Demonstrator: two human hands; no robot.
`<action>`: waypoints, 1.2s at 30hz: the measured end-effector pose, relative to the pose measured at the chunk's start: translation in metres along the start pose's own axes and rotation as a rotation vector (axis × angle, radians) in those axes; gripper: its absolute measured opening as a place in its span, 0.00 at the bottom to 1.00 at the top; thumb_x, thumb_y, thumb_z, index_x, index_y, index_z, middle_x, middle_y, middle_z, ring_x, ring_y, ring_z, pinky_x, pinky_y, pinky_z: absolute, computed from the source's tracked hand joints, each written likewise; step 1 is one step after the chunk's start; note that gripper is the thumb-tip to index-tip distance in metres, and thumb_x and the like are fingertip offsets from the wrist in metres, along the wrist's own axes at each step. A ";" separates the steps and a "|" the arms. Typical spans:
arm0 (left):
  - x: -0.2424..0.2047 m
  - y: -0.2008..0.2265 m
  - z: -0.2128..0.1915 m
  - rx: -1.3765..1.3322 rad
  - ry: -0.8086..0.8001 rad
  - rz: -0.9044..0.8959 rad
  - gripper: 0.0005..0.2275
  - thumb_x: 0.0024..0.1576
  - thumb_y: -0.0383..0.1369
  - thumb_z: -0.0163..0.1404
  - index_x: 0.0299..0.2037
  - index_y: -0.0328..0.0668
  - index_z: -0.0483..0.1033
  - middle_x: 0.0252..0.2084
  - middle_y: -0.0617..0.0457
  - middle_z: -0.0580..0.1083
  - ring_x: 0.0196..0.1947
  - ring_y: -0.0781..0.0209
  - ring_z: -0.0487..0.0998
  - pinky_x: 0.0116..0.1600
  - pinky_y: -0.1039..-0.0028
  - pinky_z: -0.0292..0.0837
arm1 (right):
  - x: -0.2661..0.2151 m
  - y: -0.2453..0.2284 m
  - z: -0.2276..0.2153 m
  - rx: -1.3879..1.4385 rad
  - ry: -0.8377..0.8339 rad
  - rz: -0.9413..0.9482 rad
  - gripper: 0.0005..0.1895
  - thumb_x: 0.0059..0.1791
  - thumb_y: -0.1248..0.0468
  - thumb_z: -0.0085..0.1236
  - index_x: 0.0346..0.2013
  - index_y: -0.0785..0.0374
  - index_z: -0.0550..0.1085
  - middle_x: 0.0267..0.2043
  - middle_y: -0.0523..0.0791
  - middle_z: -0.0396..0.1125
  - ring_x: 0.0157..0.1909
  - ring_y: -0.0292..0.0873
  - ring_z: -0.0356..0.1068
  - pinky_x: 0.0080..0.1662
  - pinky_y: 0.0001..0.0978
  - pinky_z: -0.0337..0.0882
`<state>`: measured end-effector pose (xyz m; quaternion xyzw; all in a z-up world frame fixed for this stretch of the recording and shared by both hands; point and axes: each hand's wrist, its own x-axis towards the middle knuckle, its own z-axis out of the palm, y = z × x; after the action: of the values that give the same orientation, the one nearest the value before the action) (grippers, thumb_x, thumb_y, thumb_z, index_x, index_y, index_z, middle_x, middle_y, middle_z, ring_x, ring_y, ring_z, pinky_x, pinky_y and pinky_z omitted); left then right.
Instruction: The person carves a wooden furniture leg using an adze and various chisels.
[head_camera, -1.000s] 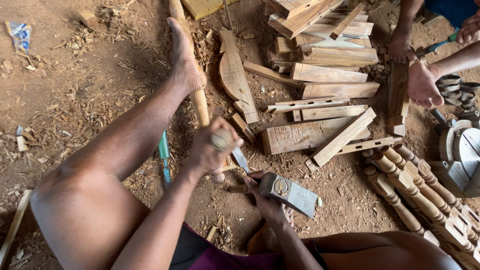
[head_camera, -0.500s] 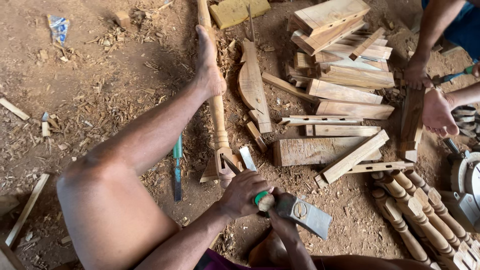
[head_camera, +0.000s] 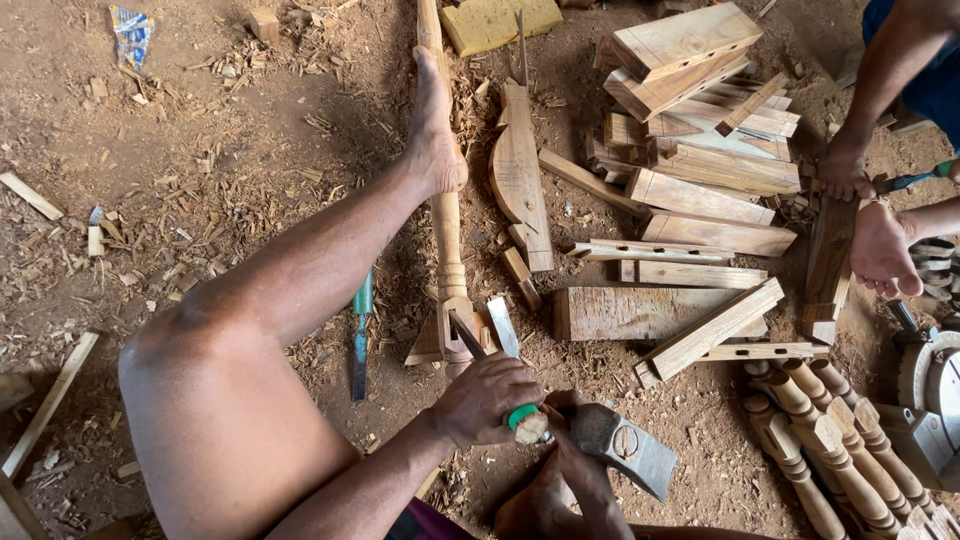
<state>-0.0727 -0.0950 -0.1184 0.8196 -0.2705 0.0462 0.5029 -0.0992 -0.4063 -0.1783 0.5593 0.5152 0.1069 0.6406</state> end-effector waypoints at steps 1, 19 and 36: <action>0.000 -0.003 0.000 0.035 -0.022 0.004 0.43 0.55 0.76 0.22 0.62 0.58 0.75 0.58 0.45 0.75 0.66 0.41 0.70 0.75 0.50 0.54 | 0.001 0.000 0.002 -0.010 0.018 0.051 0.32 0.60 0.51 0.31 0.69 0.72 0.62 0.77 0.51 0.52 0.78 0.49 0.43 0.75 0.45 0.29; 0.007 0.001 -0.009 0.030 -0.041 0.031 0.43 0.53 0.76 0.19 0.60 0.58 0.73 0.55 0.47 0.76 0.60 0.45 0.75 0.75 0.52 0.59 | 0.000 -0.015 0.008 -0.045 -0.012 -0.008 0.32 0.59 0.50 0.36 0.66 0.73 0.65 0.76 0.52 0.52 0.78 0.47 0.41 0.74 0.47 0.25; 0.043 0.011 -0.083 -0.295 0.227 0.322 0.19 0.52 0.47 0.62 0.46 0.48 0.75 0.38 0.54 0.75 0.39 0.58 0.77 0.43 0.62 0.75 | 0.002 0.140 -0.051 -0.556 -0.134 0.005 0.30 0.62 0.51 0.30 0.70 0.72 0.60 0.59 0.50 0.66 0.72 0.44 0.60 0.74 0.47 0.53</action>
<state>-0.0252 -0.0448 -0.0544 0.6731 -0.3432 0.1774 0.6306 -0.0766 -0.3250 -0.0561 0.3691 0.4212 0.2085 0.8018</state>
